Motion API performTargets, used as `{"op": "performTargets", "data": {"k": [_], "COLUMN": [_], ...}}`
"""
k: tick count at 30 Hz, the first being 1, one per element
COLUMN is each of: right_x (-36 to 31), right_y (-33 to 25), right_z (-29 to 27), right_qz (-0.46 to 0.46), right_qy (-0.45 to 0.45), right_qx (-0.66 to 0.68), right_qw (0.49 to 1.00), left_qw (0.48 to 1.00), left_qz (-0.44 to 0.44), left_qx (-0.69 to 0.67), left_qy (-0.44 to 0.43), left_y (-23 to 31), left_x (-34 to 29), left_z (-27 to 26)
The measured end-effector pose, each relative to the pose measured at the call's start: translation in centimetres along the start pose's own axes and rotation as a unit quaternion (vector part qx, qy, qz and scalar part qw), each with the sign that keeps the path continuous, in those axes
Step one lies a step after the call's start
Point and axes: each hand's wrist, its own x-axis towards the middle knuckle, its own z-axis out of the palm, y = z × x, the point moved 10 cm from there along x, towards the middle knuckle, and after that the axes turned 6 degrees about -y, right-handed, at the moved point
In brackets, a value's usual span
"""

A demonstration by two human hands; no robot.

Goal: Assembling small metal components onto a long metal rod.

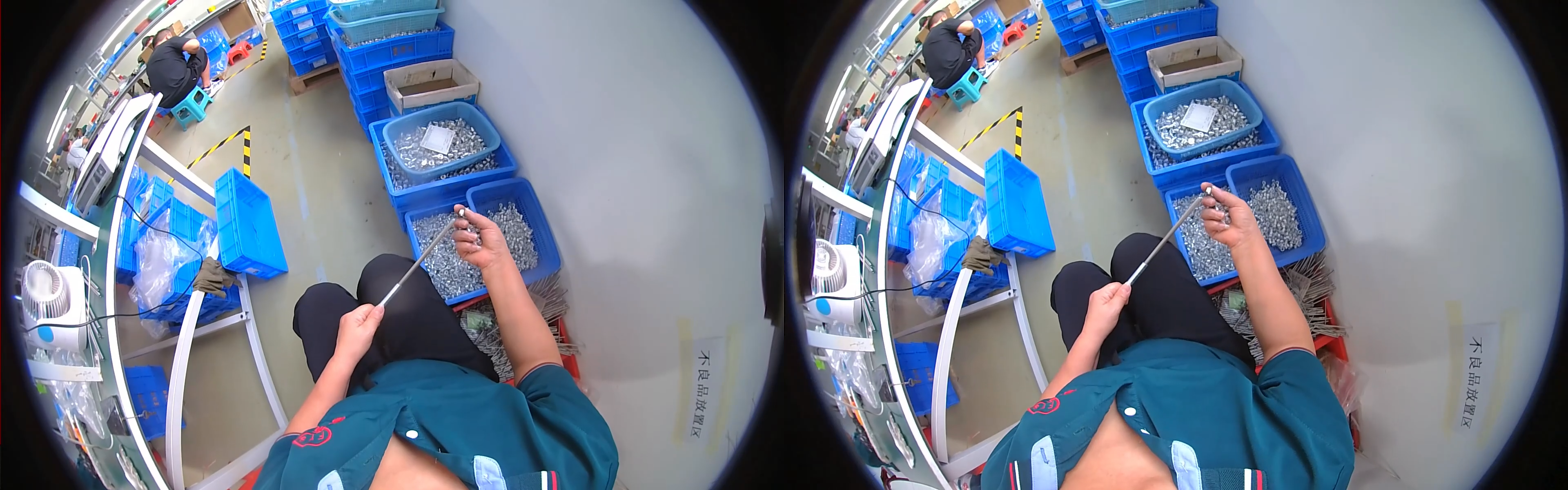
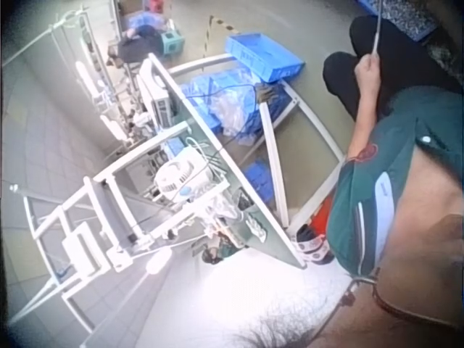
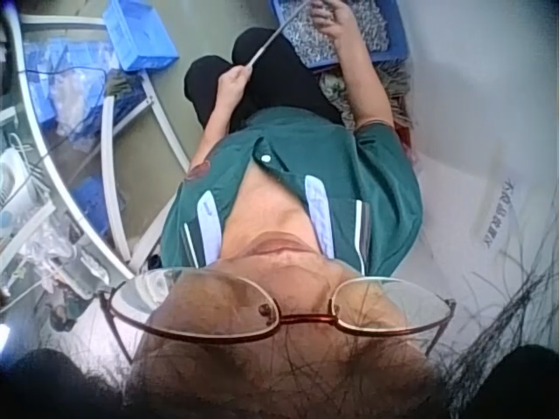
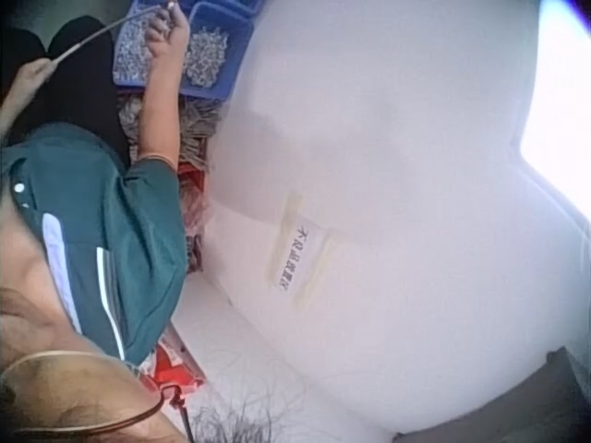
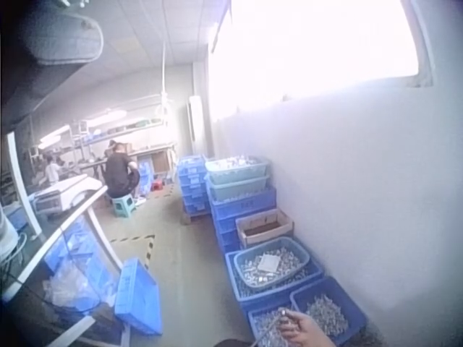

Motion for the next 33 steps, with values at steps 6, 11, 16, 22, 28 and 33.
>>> {"op": "performTargets", "data": {"k": [6, 11, 16, 22, 28, 33], "right_x": [0.0, 0.1, 0.1, -0.2, -0.8, -0.9], "right_y": [0.6, 0.6, 0.1, 1.6, 1.8, 0.3], "right_z": [0.8, 1.2, 1.9, 5.0, 1.7, -0.1], "right_qz": [0.001, -0.005, -0.034, -0.023, 0.038, 0.01], "right_qy": [0.029, 0.01, 0.028, -0.008, 0.065, 0.111], "right_qx": [-0.034, -0.032, -0.062, -0.262, -0.31, -0.214], "right_qw": [0.999, 0.999, 0.997, 0.965, 0.948, 0.971], "left_qw": [1.0, 1.0, 0.999, 0.992, 0.97, 0.973], "left_qz": [0.008, 0.011, 0.023, 0.032, 0.062, 0.09], "left_qx": [-0.006, -0.013, -0.038, -0.117, -0.225, -0.204], "left_qy": [-0.007, -0.001, 0.001, -0.024, -0.071, -0.058], "left_y": [-0.1, -0.4, -0.2, 1.0, 3.0, 2.3], "left_x": [0.4, 0.9, 1.2, 2.6, 3.1, 2.4], "left_z": [0.3, 0.6, 1.1, 2.0, 2.5, 1.9]}}
